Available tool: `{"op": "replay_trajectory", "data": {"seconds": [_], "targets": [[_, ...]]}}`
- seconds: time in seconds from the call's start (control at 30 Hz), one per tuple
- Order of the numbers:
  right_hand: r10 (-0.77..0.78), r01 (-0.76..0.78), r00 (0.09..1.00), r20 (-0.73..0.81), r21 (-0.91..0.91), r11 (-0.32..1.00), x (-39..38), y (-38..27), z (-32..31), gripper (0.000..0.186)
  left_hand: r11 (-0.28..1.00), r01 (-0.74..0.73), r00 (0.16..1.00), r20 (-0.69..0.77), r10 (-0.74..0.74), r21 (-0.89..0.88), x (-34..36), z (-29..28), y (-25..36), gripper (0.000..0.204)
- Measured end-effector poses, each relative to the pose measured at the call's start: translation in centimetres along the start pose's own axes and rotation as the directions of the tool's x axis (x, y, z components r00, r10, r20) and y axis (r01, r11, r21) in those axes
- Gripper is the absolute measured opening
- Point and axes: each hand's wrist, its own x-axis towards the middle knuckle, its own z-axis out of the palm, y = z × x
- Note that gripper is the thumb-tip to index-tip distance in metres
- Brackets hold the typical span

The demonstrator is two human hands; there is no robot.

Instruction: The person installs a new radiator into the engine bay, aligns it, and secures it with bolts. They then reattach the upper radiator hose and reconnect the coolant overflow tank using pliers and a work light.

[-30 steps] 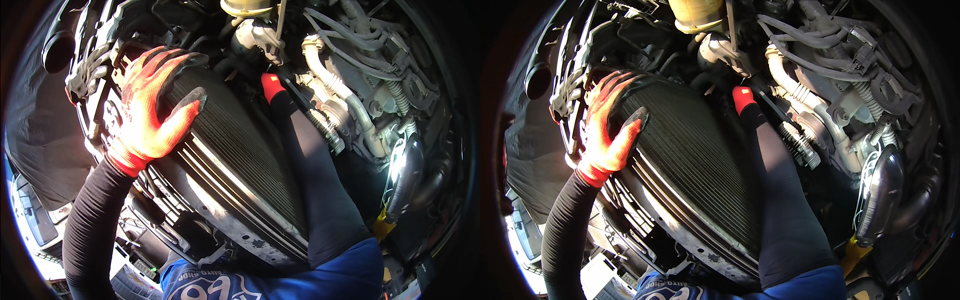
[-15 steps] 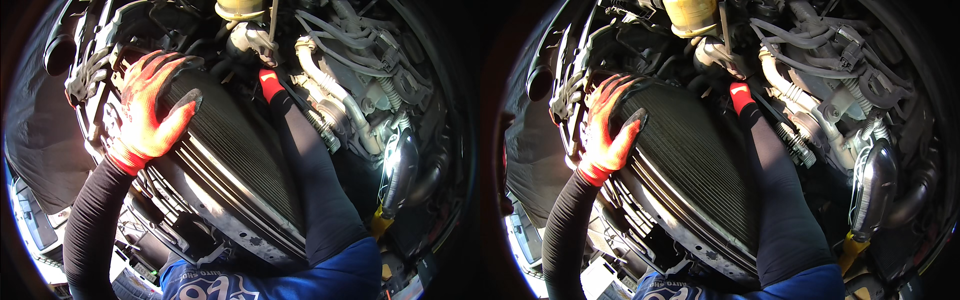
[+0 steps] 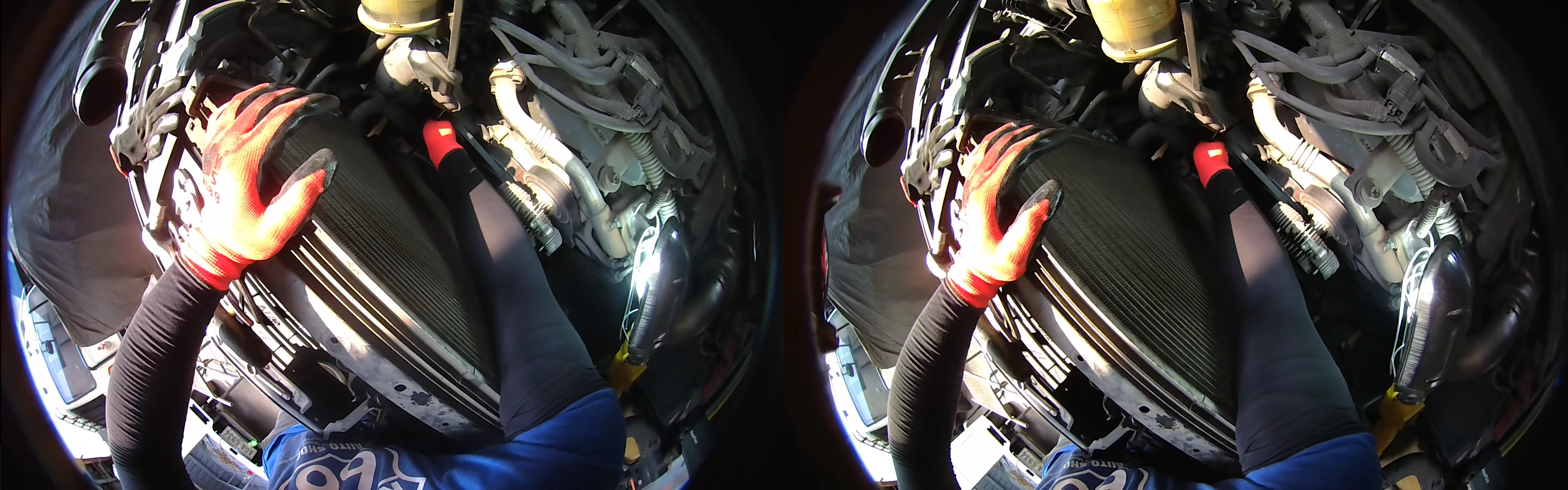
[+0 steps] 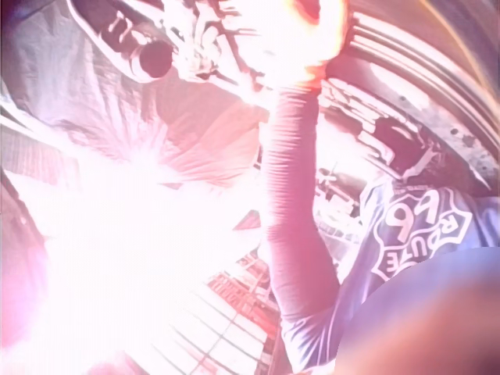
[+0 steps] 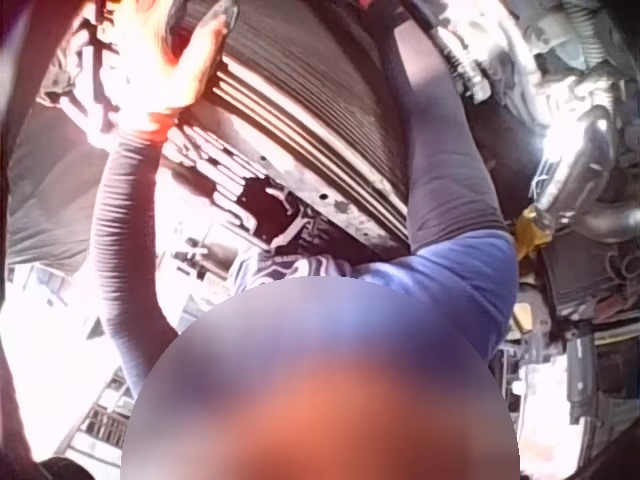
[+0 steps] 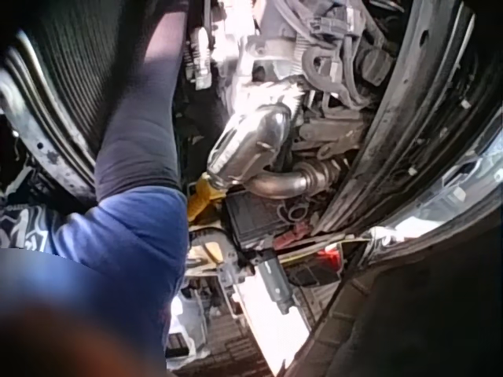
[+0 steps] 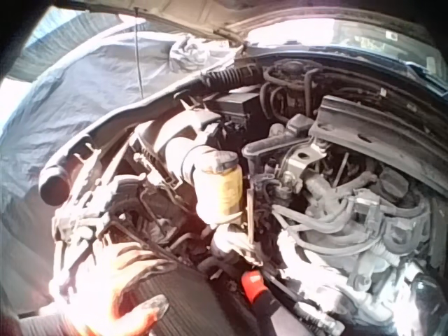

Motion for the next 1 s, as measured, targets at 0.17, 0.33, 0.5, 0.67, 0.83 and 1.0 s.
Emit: {"op": "replay_trajectory", "data": {"seconds": [0.17,0.33,0.5,0.67,0.83,1.0], "targets": [[-0.040,0.040,0.999,0.016,0.005,0.999,0.5,0.0,-0.9,0.030,1.000,-0.005,1.000,-0.013,0.005,0.015,0.0,0.0,0.1,0.063],[-0.064,0.064,0.997,0.045,0.004,0.998,1.2,-0.4,-1.5,0.030,1.000,-0.005,1.000,-0.018,0.005,0.006,0.0,0.0,0.1,0.062],[-0.080,0.080,0.995,0.065,0.003,0.997,1.8,-0.9,-1.6,0.031,1.000,-0.011,1.000,-0.012,0.011,-0.002,0.1,0.0,0.1,0.061],[-0.098,0.099,0.992,0.080,-0.003,0.995,1.8,-1.4,-1.4,0.032,1.000,0.012,1.000,-0.007,-0.012,0.000,0.0,0.0,0.2,0.061],[-0.122,0.123,0.988,0.094,-0.010,0.992,1.9,-1.7,-1.9,0.032,1.000,0.020,1.000,-0.008,-0.020,0.002,0.0,0.0,0.2,0.063],[-0.145,0.148,0.983,0.114,-0.020,0.989,2.4,-1.8,-2.4,0.033,1.000,0.017,1.000,-0.001,-0.017,-0.004,0.0,0.0,0.1,0.064]]}}
